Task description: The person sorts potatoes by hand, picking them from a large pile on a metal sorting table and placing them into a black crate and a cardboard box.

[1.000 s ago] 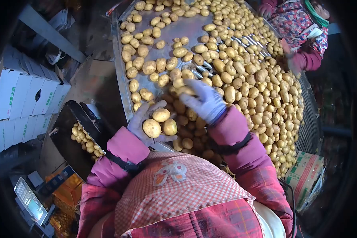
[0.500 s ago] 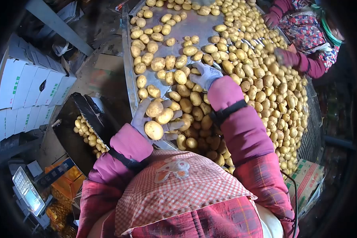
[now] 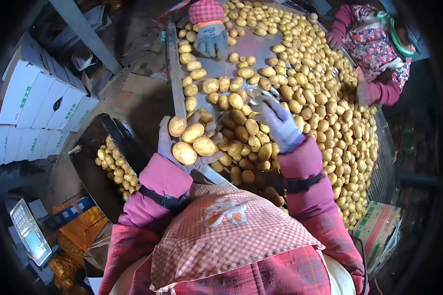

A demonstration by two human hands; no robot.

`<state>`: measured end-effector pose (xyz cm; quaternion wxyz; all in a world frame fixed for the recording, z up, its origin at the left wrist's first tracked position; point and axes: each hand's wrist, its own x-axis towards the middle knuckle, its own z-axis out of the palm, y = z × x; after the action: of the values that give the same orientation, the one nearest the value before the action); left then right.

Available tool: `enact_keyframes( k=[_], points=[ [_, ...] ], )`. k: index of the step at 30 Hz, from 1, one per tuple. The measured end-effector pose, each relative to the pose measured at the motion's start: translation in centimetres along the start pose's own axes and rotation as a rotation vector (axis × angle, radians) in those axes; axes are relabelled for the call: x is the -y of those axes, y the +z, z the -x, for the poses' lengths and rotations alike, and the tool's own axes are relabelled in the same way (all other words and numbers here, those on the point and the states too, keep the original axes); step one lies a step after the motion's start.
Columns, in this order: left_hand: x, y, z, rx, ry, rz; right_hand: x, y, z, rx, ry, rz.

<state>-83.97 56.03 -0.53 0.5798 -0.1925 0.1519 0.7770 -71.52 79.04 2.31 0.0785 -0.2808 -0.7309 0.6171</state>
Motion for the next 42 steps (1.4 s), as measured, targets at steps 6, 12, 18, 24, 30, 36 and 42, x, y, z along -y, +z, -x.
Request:
enact_keyframes(
  k=[6,12,18,24,30,36,42],
  points=[
    [-4.0,-5.1,6.6,-0.061,0.292,-0.13,-2.7,-5.1,7.3,-0.126,0.119,0.342],
    [-13.0,-20.2,18.6,-0.653,0.55,-0.248,-6.5,-3.1,12.3,-0.015,-0.07,1.074],
    [-12.8,-15.6,13.1,-0.796,0.736,-0.975,-7.3,-1.1,12.0,-0.163,-0.1,1.144],
    [1.8,-2.9,0.5,0.094,0.594,-1.46,-7.6,-0.9,10.7,-0.259,-0.049,1.129],
    [6.6,2.0,-5.6,0.757,0.52,-2.821,-7.9,-1.9,10.4,-0.241,-0.018,1.045],
    [0.2,2.7,-11.3,0.503,0.484,-2.814,-7.7,-3.6,9.9,-0.226,-0.008,1.045],
    [7.2,3.3,-8.5,0.953,0.992,-2.472,-7.8,-5.6,11.7,-0.722,-0.097,0.269]
  ],
)
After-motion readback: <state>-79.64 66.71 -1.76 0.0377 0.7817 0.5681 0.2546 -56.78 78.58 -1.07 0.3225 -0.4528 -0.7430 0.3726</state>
